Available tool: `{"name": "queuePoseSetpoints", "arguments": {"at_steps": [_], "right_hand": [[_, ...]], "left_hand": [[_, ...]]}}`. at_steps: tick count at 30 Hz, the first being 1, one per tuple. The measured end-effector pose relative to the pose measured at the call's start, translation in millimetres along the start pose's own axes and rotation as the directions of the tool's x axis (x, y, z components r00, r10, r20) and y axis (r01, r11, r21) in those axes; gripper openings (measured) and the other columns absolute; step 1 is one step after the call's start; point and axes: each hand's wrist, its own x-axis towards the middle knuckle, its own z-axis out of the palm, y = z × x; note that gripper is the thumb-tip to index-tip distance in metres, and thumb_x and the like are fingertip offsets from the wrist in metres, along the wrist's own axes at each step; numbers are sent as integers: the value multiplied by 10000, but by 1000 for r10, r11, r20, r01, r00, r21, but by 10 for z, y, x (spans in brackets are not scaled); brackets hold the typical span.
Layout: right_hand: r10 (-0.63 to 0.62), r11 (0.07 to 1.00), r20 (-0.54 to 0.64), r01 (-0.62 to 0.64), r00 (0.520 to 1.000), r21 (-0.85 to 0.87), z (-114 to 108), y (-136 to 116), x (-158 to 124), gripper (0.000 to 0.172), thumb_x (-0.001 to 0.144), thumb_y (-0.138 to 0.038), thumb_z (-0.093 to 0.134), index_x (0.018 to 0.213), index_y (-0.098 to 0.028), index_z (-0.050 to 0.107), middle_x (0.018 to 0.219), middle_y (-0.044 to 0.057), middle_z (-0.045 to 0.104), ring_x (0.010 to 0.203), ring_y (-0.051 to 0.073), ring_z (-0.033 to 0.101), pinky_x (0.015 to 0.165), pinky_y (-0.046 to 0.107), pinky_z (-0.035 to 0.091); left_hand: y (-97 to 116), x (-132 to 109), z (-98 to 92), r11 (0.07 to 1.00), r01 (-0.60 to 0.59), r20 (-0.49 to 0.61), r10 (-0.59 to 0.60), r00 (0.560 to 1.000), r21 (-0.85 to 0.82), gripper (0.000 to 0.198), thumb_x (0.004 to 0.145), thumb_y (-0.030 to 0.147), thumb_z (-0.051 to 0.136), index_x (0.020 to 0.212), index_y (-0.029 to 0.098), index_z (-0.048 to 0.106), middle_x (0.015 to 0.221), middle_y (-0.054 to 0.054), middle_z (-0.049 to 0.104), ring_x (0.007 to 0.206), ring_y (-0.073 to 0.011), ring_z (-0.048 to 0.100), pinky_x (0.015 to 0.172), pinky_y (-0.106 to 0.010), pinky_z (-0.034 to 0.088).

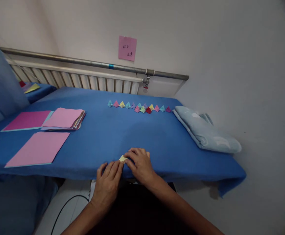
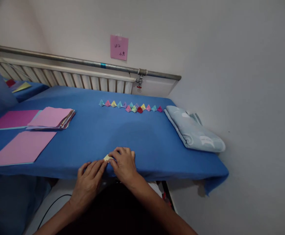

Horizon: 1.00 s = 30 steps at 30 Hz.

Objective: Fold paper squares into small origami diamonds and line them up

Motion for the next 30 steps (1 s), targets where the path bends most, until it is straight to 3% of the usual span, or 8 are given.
{"name": "queuePoseSetpoints", "arguments": {"at_steps": [7,15,24,27,30], "right_hand": [[117,986,68,-107,991,-131,-96,71,20,392,829,-460,629,1192,-316,601,1379,57,480,1194,360,388,906,501,331],[177,979,119,-161,977,-128,-286,264,-41,488,792,-429,671,1252,-306,565,1403,57,463,1258,332,364,955,485,336],[98,989,-41,-93,994,112,-226,230,-201,259,801,-277,659,1060,-260,655,1225,56,611,1158,268,479,954,453,339],[-6,977,8,4,1000,213,-204,108,-201,246,823,-249,636,1069,-261,640,1220,49,601,1127,226,506,944,419,354],[-192,970,99,173,977,170,-169,8,-163,302,817,-217,651,1116,-246,618,1206,57,598,1071,212,522,909,386,372]], "left_hand": [[-23,14,11,1000,-16,-48,15,999,-18,364,886,48,383,1180,132,580,1104,-109,683,1004,-236,591,923,-418,332],[-41,57,94,1000,-29,-103,29,994,-1,281,886,87,434,1100,130,611,1014,-101,694,936,-233,595,897,-409,352],[-170,-37,54,990,-101,-92,92,992,-98,218,877,67,470,1030,139,608,957,-91,672,901,-210,578,881,-388,378],[-204,-15,19,983,-104,-93,90,992,-152,190,888,87,467,985,161,612,934,-77,667,878,-198,577,857,-374,391],[-234,19,-2,979,-89,-64,79,995,-182,180,896,111,467,976,176,613,923,-72,667,853,-189,578,826,-362,404]]}}
